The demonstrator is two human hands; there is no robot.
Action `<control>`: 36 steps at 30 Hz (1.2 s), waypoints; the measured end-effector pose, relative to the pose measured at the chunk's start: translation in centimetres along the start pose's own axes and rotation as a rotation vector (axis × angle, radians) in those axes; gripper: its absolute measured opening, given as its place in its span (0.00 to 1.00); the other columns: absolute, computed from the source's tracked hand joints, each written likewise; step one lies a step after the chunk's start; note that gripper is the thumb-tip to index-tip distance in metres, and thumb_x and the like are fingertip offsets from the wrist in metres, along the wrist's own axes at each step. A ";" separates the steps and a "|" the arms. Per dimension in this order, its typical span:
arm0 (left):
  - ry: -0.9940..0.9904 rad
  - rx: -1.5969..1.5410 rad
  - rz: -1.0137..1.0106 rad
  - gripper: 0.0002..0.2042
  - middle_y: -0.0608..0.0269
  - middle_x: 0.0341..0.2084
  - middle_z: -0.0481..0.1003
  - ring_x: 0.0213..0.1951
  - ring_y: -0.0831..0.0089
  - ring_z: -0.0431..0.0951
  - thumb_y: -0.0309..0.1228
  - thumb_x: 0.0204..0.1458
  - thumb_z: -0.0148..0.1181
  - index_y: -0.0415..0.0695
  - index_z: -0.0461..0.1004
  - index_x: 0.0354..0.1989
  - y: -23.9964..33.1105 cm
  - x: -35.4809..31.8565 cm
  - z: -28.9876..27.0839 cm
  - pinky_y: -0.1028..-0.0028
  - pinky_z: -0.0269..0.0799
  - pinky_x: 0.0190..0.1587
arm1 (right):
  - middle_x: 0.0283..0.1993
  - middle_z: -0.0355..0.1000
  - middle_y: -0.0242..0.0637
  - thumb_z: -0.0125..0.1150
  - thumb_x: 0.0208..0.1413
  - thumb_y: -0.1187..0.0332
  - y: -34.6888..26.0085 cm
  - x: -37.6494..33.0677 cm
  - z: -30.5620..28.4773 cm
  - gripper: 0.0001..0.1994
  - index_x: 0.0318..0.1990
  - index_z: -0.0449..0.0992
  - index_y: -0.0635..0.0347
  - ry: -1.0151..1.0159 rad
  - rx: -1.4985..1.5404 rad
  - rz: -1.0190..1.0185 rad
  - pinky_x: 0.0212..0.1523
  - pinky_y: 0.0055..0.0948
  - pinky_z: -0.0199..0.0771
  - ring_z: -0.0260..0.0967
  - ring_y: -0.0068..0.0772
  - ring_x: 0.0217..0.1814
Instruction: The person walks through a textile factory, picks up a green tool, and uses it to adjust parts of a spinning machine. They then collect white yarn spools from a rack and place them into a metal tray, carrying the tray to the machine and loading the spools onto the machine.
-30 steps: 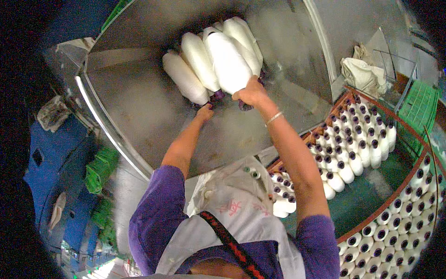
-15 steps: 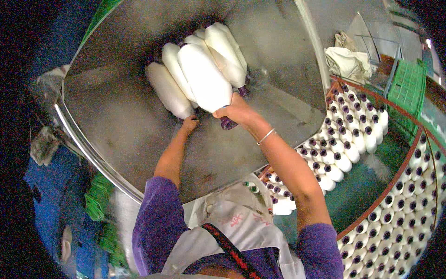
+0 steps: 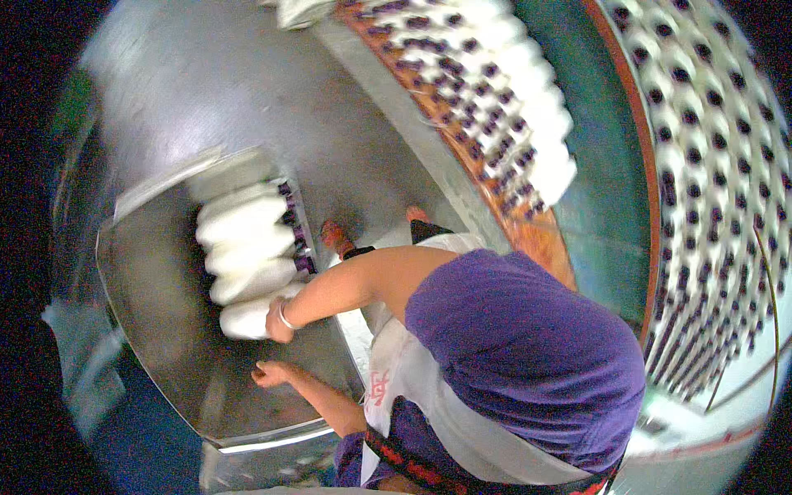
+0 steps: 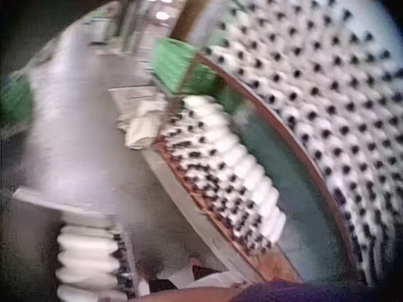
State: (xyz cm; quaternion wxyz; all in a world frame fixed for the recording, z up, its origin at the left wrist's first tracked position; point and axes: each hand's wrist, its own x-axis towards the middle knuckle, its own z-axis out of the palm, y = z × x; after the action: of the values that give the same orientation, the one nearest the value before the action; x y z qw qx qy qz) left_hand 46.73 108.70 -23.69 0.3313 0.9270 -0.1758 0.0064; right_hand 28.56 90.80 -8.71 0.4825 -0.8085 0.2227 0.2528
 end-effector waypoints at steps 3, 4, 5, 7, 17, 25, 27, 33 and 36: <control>-0.296 -0.070 0.206 0.20 0.46 0.49 0.70 0.51 0.57 0.70 0.28 0.49 0.61 0.35 0.69 0.51 8.7 0.5 -0.9 0.61 0.64 0.56 | 0.41 0.75 0.46 0.57 0.48 0.66 0.5 -7.0 -1.6 0.10 0.36 0.76 0.61 0.373 0.036 -0.099 0.40 0.43 0.74 0.73 0.42 0.47; -0.329 -0.227 0.371 0.20 0.46 0.50 0.70 0.51 0.57 0.70 0.29 0.50 0.61 0.35 0.68 0.51 12.9 0.3 -1.0 0.61 0.64 0.56 | 0.40 0.74 0.46 0.57 0.48 0.67 1.3 -10.0 -2.3 0.10 0.36 0.74 0.62 0.593 0.126 -0.153 0.41 0.42 0.74 0.73 0.43 0.46; -0.387 -0.332 0.376 0.20 0.46 0.50 0.69 0.51 0.57 0.70 0.29 0.51 0.61 0.35 0.68 0.52 17.5 -0.1 -1.2 0.60 0.64 0.55 | 0.39 0.74 0.45 0.57 0.48 0.68 1.8 -14.0 -3.0 0.09 0.35 0.73 0.62 0.819 0.181 -0.227 0.42 0.42 0.74 0.72 0.45 0.46; -0.468 -0.531 0.632 0.23 0.47 0.52 0.68 0.51 0.57 0.70 0.33 0.53 0.62 0.35 0.65 0.54 27.2 -2.3 -1.7 0.60 0.65 0.55 | 0.33 0.73 0.48 0.55 0.44 0.69 4.5 -20.5 -3.5 0.12 0.38 0.74 0.60 1.397 0.452 -0.202 0.38 0.45 0.73 0.72 0.51 0.37; -1.721 -0.225 1.104 0.17 0.60 0.43 0.74 0.44 0.71 0.74 0.18 0.50 0.54 0.40 0.71 0.50 43.3 -45.7 1.7 0.71 0.69 0.49 | 0.21 0.63 0.32 0.61 0.47 0.69 32.4 -43.7 54.2 0.07 0.23 0.69 0.54 1.302 0.620 1.309 0.26 0.40 0.66 0.65 0.31 0.26; -1.975 -0.185 1.658 0.24 0.47 0.47 0.69 0.52 0.48 0.68 0.23 0.41 0.61 0.41 0.67 0.51 33.2 -77.5 4.3 0.57 0.66 0.53 | 0.27 0.72 0.33 0.63 0.47 0.64 37.3 -49.2 71.8 0.07 0.33 0.72 0.51 1.929 2.356 0.817 0.21 0.30 0.69 0.70 0.28 0.24; -1.959 -0.169 1.615 0.26 0.45 0.48 0.68 0.51 0.46 0.67 0.22 0.41 0.60 0.41 0.65 0.53 33.4 -81.7 4.3 0.57 0.65 0.53 | 0.31 0.74 0.33 0.62 0.51 0.61 39.4 -52.7 70.3 0.09 0.36 0.74 0.53 2.012 2.043 0.868 0.25 0.27 0.70 0.70 0.28 0.26; -1.497 -0.124 1.691 0.32 0.45 0.48 0.65 0.48 0.48 0.65 0.29 0.42 0.63 0.34 0.58 0.58 34.2 -87.4 6.3 0.57 0.62 0.53 | 0.51 0.69 0.30 0.69 0.44 0.57 44.3 -55.9 66.6 0.25 0.51 0.72 0.50 1.852 2.223 0.674 0.52 0.38 0.61 0.62 0.30 0.56; -1.635 0.058 1.653 0.46 0.44 0.49 0.68 0.50 0.48 0.69 0.38 0.43 0.68 0.35 0.44 0.65 34.8 -90.7 8.9 0.53 0.63 0.54 | 0.61 0.64 0.37 0.66 0.48 0.52 48.6 -53.5 64.0 0.33 0.60 0.64 0.54 1.732 0.832 1.299 0.59 0.43 0.57 0.55 0.36 0.65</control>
State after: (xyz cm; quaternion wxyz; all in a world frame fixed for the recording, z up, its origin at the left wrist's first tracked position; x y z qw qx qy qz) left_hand -50.81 107.39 -21.00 -0.0075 0.2647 -0.8882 -0.3754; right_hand -54.61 132.95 -33.79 0.1762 -0.2232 0.9175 -0.2780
